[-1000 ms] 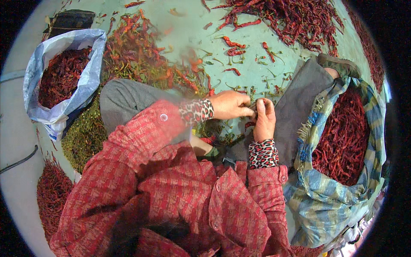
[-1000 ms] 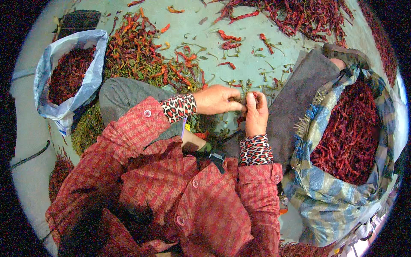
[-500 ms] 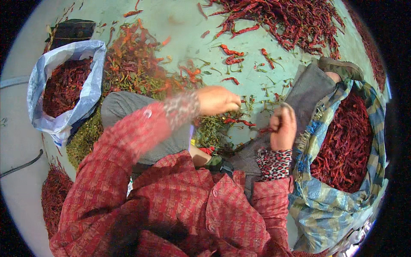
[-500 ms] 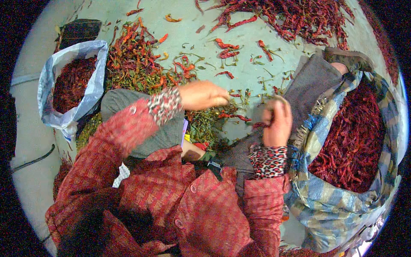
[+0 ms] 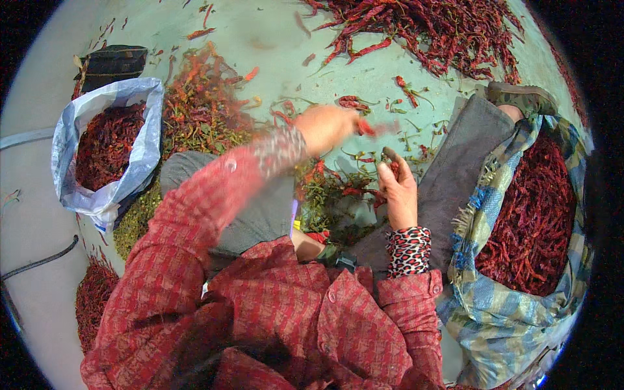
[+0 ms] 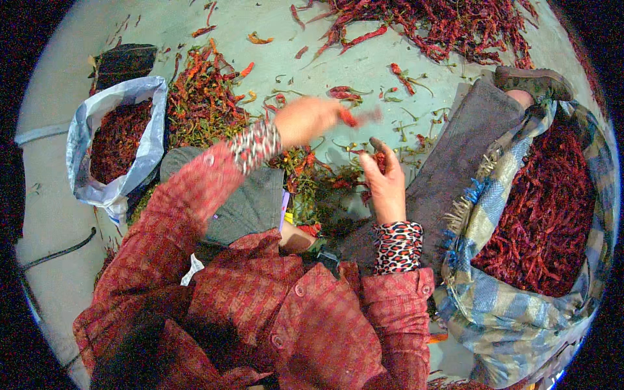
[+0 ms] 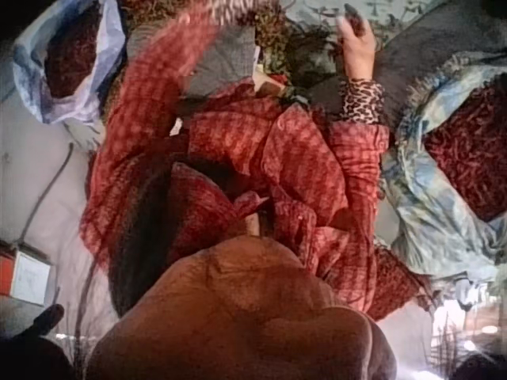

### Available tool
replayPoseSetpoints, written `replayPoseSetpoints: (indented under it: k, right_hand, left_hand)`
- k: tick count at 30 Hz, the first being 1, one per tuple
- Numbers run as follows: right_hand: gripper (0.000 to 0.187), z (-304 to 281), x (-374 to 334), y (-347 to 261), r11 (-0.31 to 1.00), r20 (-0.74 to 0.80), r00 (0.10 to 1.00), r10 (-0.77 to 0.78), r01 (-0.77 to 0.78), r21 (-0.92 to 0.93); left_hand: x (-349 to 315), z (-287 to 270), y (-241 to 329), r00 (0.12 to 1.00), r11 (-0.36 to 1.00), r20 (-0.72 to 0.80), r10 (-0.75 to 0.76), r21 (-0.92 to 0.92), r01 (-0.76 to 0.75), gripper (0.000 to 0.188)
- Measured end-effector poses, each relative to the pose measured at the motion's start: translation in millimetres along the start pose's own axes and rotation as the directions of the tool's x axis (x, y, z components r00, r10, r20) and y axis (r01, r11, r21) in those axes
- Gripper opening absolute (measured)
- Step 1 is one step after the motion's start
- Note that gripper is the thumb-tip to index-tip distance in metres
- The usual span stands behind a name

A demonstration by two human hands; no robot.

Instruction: The person sits on the floor and removes stems from dried red chili peppers by hand. They pick up peppers from a large pile, pull off the stems, and place the de-stemmed peppers into a sack while discarding the stems onto the floor.

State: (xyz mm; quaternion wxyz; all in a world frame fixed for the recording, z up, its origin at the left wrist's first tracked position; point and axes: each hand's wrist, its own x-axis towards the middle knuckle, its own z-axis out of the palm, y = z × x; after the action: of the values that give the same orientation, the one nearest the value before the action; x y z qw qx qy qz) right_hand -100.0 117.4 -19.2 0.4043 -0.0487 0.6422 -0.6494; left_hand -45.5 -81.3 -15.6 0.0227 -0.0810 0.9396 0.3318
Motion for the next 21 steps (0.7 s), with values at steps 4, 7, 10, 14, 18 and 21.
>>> replayPoseSetpoints:
  k: [4, 7, 10, 14, 18, 21]
  right_hand:
    - [0.032, 2.4, -5.5, -1.8, 0.978, 0.062, 0.993, -0.096, 0.106, -0.180]
    - [0.020, -0.6, -9.2, -2.1, 0.999, 0.024, 0.999, -0.035, 0.036, -0.022]
    - [0.010, -5.2, -11.6, -8.7, 0.907, 0.231, 0.969, 0.085, -0.171, 0.386]
    - [0.016, -11.8, -1.7, -11.9, 0.858, 0.100, 0.995, 0.014, -0.063, 0.510]
    - [0.018, -18.8, 4.2, 5.1, 0.928, 0.068, 0.988, 0.136, -0.151, 0.340]
    - [0.019, -8.5, 0.6, 0.6, 0.975, 0.027, 0.993, 0.116, -0.119, 0.186]
  left_hand:
    - [-32.2, 18.6, 37.8, 0.989, 0.999, 0.141, 0.037, -0.026, -0.034, 0.020]
    - [-34.8, 20.0, 43.6, 0.988, 0.984, 0.141, 0.068, -0.172, -0.043, 0.020]
    - [-36.3, 10.2, 56.4, 0.934, 0.944, 0.193, 0.300, -0.199, -0.262, 0.015]
    - [-35.0, -0.2, 61.1, 0.841, 0.915, 0.364, 0.401, -0.112, -0.388, 0.015]
    - [2.9, -7.9, -13.3, 0.911, 0.914, 0.366, -0.187, 0.405, 0.025, 0.027]
    - [37.2, 1.9, -30.0, 0.993, 0.898, 0.009, -0.114, 0.428, 0.099, 0.026]
